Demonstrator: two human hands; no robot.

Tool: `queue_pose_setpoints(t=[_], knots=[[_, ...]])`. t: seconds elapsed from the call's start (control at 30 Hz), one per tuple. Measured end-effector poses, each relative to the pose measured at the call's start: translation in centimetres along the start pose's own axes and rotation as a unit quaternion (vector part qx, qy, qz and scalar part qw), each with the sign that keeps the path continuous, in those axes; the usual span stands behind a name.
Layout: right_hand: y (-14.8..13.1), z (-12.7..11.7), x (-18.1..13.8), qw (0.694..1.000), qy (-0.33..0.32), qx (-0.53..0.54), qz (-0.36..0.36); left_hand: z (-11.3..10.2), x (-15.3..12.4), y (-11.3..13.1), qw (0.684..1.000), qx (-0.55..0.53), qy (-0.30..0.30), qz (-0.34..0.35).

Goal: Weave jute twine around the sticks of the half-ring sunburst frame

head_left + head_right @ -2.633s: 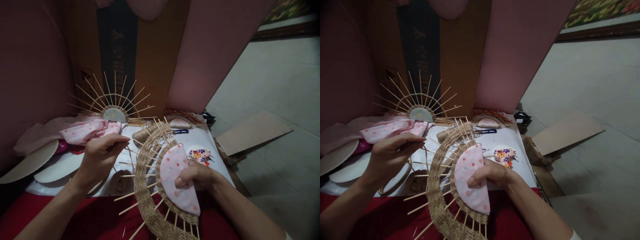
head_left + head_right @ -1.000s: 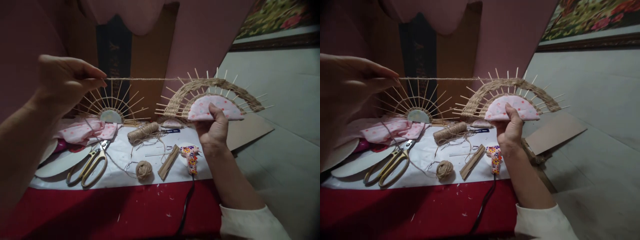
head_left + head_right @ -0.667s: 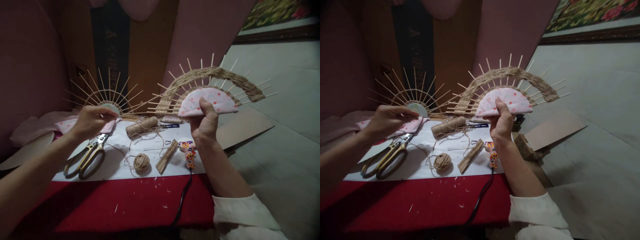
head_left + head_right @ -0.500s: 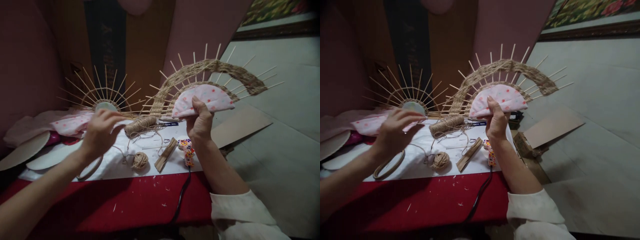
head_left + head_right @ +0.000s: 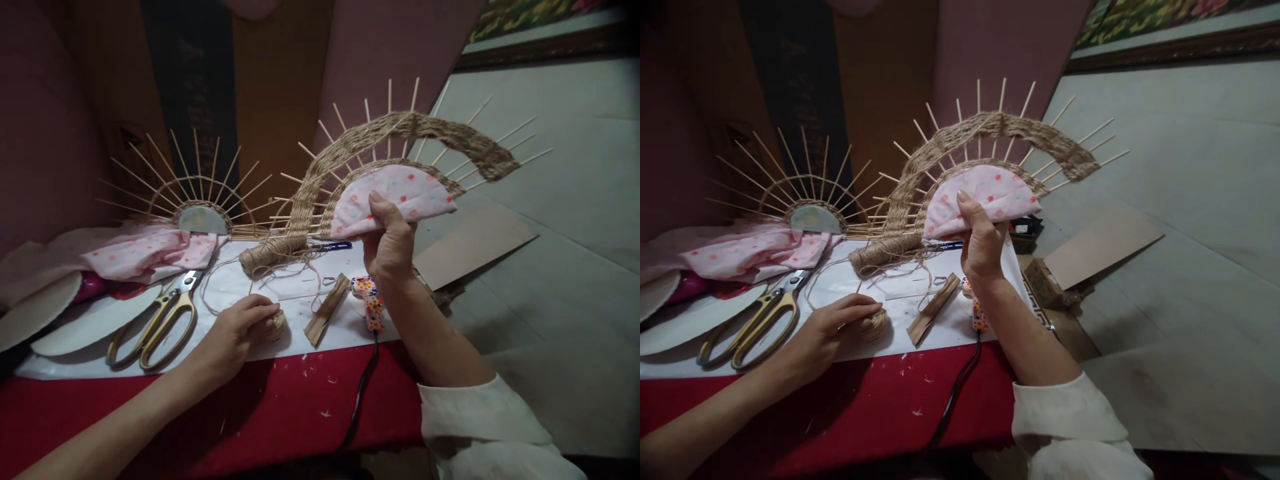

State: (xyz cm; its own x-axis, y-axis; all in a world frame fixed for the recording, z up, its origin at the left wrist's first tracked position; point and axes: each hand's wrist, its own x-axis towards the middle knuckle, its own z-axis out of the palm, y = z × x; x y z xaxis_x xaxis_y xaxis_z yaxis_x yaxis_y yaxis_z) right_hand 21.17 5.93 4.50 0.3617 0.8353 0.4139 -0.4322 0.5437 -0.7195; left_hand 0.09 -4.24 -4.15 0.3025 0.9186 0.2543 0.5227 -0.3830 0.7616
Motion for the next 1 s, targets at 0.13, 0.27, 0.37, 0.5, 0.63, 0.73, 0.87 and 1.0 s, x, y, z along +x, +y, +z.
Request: queue_pose_setpoints(t=[0.13, 0.27, 0.37, 0.5, 0.63, 0.73, 0.87, 1.0], knots=[[0.2, -0.2, 0.2, 1.0, -0.007, -0.007, 0.002, -0.4, 0.0, 0.0, 0.998, 0.009, 0.06, 0.033], [0.1, -0.1, 0.1, 1.0, 0.004, 0.02, 0.009, -0.4, -0.1, -0.1, 0.984, 0.117, 0.092, 0.099], [-0.1, 0.0, 0.0, 0.999, 0.009, 0.027, 0.016, -0.4, -0.2, -0.8, 0.959, 0.222, 0.126, 0.123], [-0.2, 0.2, -0.3, 1.0, 0.004, 0.012, 0.025, -0.8, 0.0, -2.1, 0.934, 0.32, 0.125, 0.097], [-0.2, 0.2, -0.5, 1.0, 0.003, 0.001, 0.027, -1.8, 0.5, -2.3, 0.893, 0.428, 0.113, 0.077], [-0.3, 0.2, -0.6, 1.0, -0.001, 0.002, 0.029, -2.6, 1.0, -2.4, 0.853, 0.509, 0.07, 0.094], [-0.4, 0.2, -0.7, 0.999, -0.014, 0.01, 0.039, -3.6, 1.5, -2.9, 0.847, 0.51, 0.057, 0.135], [-0.5, 0.2, -0.7, 0.999, -0.022, 0.015, 0.033, -4.4, 1.8, -3.0, 0.84, 0.518, 0.022, 0.163]])
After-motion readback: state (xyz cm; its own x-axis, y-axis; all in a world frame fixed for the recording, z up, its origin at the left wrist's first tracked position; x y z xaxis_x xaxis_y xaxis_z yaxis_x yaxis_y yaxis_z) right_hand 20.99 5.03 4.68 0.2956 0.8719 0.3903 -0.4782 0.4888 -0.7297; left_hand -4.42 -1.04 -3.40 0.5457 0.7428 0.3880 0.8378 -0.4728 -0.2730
